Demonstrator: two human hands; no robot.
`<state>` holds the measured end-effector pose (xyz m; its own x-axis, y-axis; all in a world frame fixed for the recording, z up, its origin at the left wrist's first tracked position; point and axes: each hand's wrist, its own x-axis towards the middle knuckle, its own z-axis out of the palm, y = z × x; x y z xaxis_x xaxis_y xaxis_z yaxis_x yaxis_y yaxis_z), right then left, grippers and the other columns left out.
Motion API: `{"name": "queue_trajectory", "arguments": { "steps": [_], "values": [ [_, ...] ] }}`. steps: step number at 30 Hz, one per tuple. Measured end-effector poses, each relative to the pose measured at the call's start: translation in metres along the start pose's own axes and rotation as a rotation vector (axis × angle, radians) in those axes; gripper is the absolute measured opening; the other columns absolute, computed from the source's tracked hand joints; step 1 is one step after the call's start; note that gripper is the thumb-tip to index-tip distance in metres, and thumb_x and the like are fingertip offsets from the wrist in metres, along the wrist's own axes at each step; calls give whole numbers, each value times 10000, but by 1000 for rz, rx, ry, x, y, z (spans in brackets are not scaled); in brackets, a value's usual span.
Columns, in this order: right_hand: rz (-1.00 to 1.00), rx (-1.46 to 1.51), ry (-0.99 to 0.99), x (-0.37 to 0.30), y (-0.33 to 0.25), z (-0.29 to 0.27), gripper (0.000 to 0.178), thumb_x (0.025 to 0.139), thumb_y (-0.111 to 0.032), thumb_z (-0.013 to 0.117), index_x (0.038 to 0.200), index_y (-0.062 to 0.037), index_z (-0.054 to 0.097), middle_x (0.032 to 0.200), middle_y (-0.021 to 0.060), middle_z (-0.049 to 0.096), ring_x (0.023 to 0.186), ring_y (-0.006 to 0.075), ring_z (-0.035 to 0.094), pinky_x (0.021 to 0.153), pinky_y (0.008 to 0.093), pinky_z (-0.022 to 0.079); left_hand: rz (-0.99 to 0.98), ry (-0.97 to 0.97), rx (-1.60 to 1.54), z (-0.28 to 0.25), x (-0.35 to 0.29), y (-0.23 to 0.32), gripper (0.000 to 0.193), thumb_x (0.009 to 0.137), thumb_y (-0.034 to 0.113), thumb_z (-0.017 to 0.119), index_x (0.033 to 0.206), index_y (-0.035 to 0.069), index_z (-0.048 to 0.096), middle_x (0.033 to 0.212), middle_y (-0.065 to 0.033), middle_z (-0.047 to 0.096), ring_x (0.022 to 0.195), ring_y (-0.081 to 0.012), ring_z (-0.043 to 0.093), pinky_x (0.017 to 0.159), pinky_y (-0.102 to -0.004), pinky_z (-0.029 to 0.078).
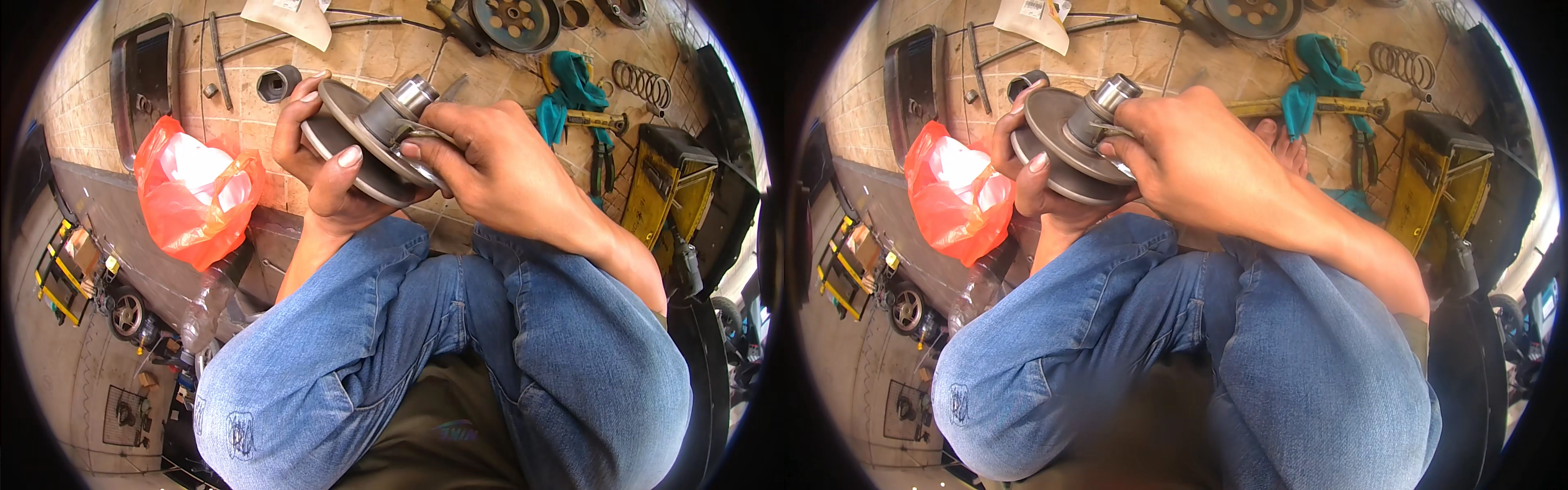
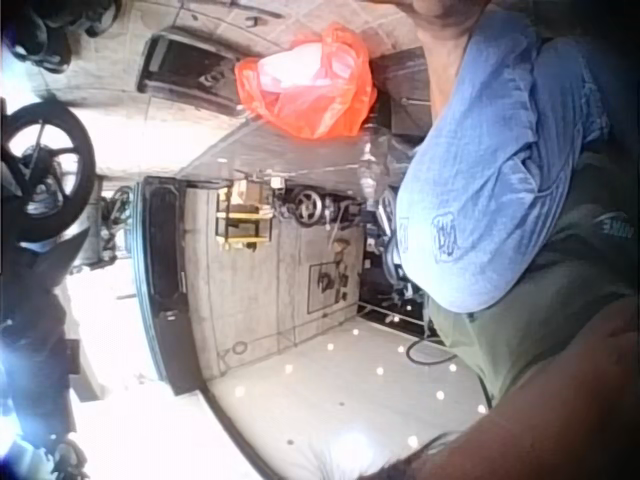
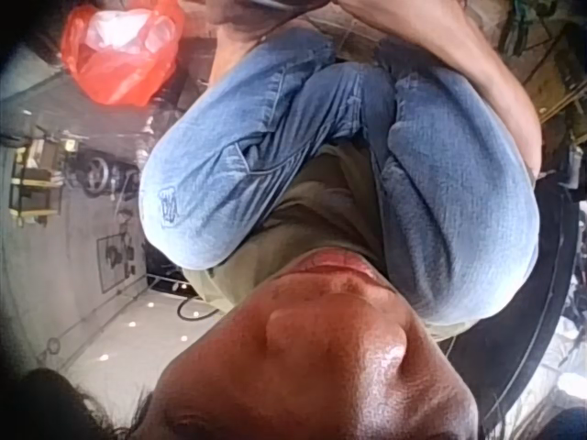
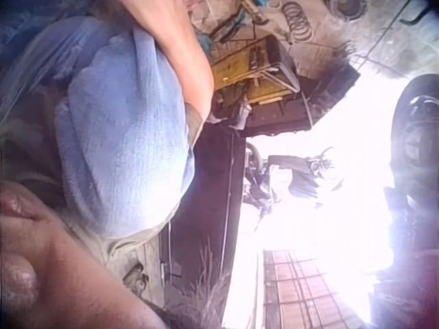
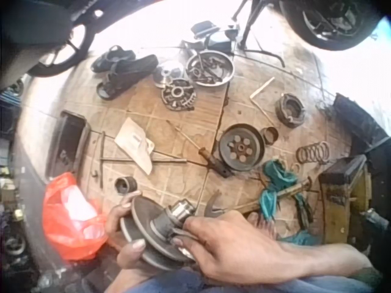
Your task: The person sits on the floor and cleans and assembles motorcycle clutch components, including a variator pulley and rollers, using grease and a hammer.
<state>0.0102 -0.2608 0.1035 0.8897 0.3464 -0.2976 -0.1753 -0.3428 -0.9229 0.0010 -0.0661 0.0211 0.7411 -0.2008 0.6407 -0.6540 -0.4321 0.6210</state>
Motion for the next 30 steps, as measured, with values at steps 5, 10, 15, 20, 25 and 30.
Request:
{"name": "queue_trajectory", "arguments": {
  "steps": [5,10,15,20,25,30],
  "values": [
    [40,-7,-14,1,-4,-2,216,933,-152,678,842,43,662,729,278,632,715,480,643,652,536,506,19,-23,-31,-3,-3,-4,902,696,493,939,1379,304,380,1426,-211,334,1312,-438,443,1025,-616,476],
    [54,12,-6,1,-2,-3,210,937,-146,672,855,48,674,724,278,635,705,476,649,642,525,511,11,-39,-24,-4,-2,-3,909,693,501,937,1379,305,374,1430,-216,331,1310,-441,444,1024,-620,475],
    [82,45,-2,2,-3,-4,201,940,-146,674,878,45,685,709,276,632,684,465,655,619,502,518,5,-46,6,-5,0,-1,915,684,501,942,1357,297,357,1421,-223,333,1302,-432,448,1022,-617,478],
    [82,41,9,1,-1,-3,189,937,-144,676,892,39,692,705,276,630,682,460,656,612,496,517,6,-45,4,-3,0,-1,914,679,493,947,1344,292,353,1420,-222,330,1302,-425,445,1021,-616,480],
    [90,48,10,1,-1,-3,181,936,-142,675,907,36,698,704,278,627,685,460,655,613,495,519,-4,-52,-11,-3,0,0,920,676,486,952,1347,292,353,1425,-219,320,1314,-423,432,1026,-619,476],
    [73,42,14,1,0,-2,178,937,-139,669,937,35,705,709,279,629,685,457,658,615,491,524,0,-50,-16,-3,-1,0,916,681,497,946,1350,291,354,1427,-221,314,1315,-424,428,1026,-621,473]
  ]
}}
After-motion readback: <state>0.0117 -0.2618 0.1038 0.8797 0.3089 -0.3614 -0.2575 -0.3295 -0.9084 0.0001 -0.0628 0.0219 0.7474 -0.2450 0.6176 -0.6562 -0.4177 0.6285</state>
